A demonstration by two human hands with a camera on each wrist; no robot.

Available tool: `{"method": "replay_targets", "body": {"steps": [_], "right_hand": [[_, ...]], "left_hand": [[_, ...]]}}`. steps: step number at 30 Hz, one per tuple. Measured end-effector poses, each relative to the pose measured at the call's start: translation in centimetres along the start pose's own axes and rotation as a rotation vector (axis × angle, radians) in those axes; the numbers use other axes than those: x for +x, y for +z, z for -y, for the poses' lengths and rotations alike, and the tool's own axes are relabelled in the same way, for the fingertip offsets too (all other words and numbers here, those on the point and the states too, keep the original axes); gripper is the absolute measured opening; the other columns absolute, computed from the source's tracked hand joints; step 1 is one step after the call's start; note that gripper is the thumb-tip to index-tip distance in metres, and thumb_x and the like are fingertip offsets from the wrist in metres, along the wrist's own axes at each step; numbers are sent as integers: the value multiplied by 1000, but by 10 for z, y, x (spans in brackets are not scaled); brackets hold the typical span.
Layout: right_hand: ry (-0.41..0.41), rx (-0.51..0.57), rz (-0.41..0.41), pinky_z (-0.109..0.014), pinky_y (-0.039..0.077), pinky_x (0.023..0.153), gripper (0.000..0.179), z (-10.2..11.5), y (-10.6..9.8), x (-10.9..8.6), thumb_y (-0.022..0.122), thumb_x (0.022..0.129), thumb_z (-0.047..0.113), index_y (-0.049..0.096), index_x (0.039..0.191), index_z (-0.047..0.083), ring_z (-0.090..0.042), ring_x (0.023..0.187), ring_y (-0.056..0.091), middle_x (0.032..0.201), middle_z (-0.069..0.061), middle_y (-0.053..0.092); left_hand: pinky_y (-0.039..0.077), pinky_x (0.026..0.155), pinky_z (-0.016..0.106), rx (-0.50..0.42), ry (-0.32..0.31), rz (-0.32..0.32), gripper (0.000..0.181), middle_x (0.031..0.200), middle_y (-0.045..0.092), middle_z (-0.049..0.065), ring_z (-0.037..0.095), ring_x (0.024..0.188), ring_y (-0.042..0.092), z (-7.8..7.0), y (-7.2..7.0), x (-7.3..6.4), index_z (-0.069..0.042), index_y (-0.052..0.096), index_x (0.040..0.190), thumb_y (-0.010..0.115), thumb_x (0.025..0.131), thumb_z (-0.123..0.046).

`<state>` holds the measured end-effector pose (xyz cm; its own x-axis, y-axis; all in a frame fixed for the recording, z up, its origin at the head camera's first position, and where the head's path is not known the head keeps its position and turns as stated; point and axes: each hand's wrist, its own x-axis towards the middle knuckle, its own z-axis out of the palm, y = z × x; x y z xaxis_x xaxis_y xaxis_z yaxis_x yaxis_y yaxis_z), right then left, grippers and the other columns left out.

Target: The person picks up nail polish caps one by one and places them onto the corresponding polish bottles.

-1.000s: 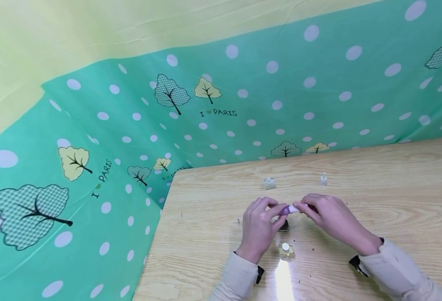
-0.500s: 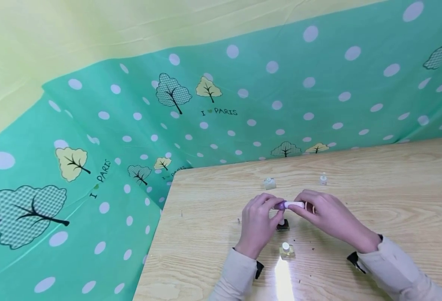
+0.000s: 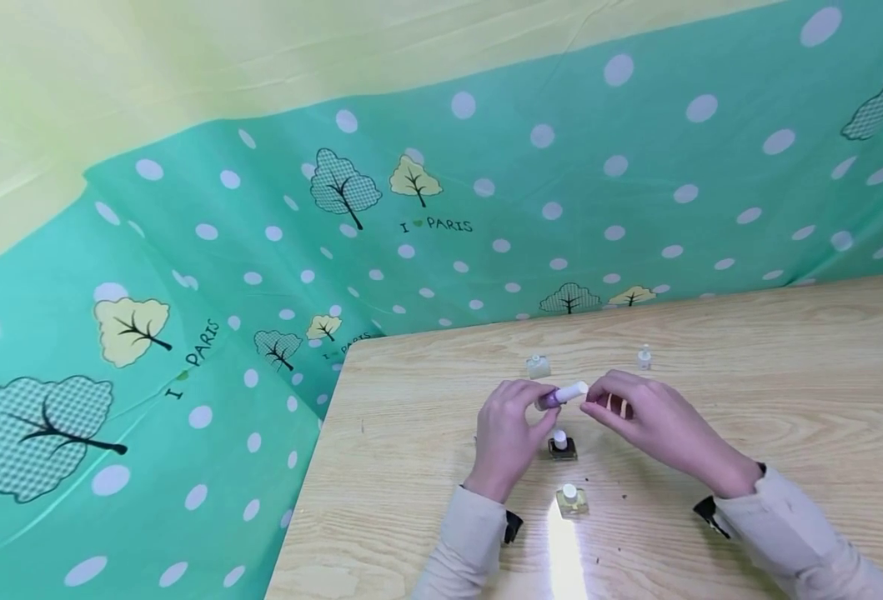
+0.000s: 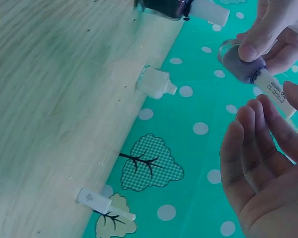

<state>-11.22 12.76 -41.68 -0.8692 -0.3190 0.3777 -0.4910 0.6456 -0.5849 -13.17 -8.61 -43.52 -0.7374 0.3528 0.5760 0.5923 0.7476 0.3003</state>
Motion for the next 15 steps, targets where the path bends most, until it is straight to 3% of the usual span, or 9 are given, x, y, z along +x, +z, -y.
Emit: {"method": "replay_targets", "body": {"steps": [15], "right_hand": [[44,-78,16,-25,52,66,8,-22,-1,-8,69,94,28,69,96,21,-3,79,57,87,14,62]], "left_hand": [[55,86,22,-21,-121,102,25,100,74,-7,8,93,67,10,11,-1,-18,74,106,81,82,-21]]}}
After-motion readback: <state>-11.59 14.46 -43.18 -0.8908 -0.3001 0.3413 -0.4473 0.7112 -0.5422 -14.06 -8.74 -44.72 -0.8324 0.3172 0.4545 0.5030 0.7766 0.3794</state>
